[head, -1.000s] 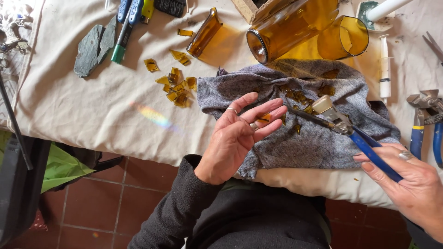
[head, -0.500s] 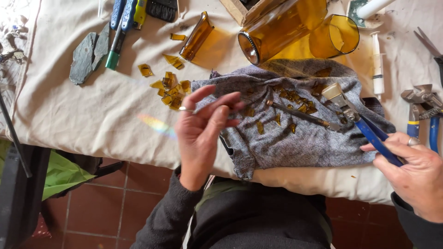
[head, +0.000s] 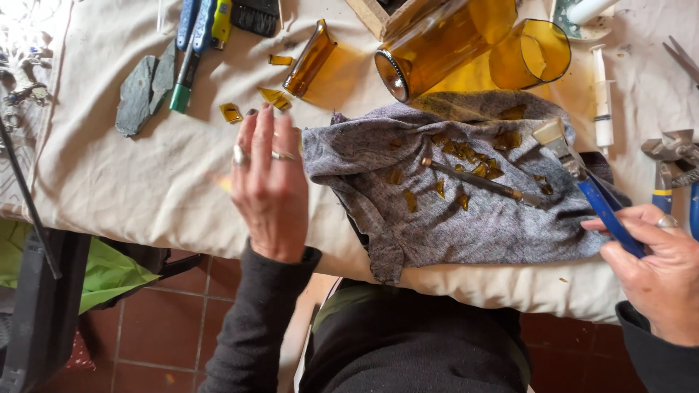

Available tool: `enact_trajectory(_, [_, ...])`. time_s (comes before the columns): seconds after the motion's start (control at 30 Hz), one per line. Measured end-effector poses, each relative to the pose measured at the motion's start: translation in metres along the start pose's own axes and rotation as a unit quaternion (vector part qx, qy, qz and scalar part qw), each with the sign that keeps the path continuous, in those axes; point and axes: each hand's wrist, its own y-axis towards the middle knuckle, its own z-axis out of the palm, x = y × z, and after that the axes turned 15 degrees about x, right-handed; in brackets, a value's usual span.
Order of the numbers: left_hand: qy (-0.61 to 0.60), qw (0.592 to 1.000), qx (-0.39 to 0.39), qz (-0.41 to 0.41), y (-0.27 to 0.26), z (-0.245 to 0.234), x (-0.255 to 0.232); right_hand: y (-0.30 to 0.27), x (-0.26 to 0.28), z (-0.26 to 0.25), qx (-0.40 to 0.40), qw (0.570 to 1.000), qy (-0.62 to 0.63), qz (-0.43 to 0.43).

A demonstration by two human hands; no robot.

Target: Cutting and shaping small pieces of brown glass using a glass cutter and nippers.

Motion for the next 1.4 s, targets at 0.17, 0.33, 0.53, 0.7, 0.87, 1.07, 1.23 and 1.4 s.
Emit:
enact_trajectory(0.17, [-0.224, 0.958, 0.096, 0.153, -0.008, -0.04, -0.058, -0.004, -0.017, -0.001, 0.022, 1.0, -0.011, -0.017])
enact_trajectory(0.33, [-0.191, 0.946, 0.217, 0.148, 0.0, -0.031, -0.074, -0.006, -0.017, 0.0, 0.025, 0.999, -0.012, -0.029])
enact_trajectory(0.53, [-0.278, 0.928, 0.209, 0.13, -0.002, -0.022, -0.07, -0.009, -0.01, 0.002, 0.015, 1.0, -0.008, -0.017])
enact_trajectory(0.7, [-0.523, 0.828, 0.204, 0.015, -0.009, -0.019, -0.075, -0.009, -0.009, 0.006, 0.009, 1.0, 0.011, -0.019])
enact_trajectory(0.87, [-0.885, 0.381, 0.239, -0.121, -0.011, -0.02, -0.077, -0.01, -0.026, 0.009, 0.013, 0.998, 0.008, -0.054])
enact_trajectory(1.07, [-0.883, 0.372, 0.241, -0.154, -0.004, -0.033, -0.08, -0.012, -0.028, 0.009, 0.017, 0.998, 0.016, -0.058])
enact_trajectory(1.23, [-0.84, 0.507, 0.16, -0.105, -0.01, -0.028, -0.05, -0.012, -0.013, 0.007, 0.002, 0.999, 0.006, -0.047])
enact_trajectory(1.4, [-0.713, 0.693, 0.012, -0.106, 0.003, -0.025, -0.01, -0.017, -0.007, 0.004, -0.03, 0.998, 0.029, -0.039])
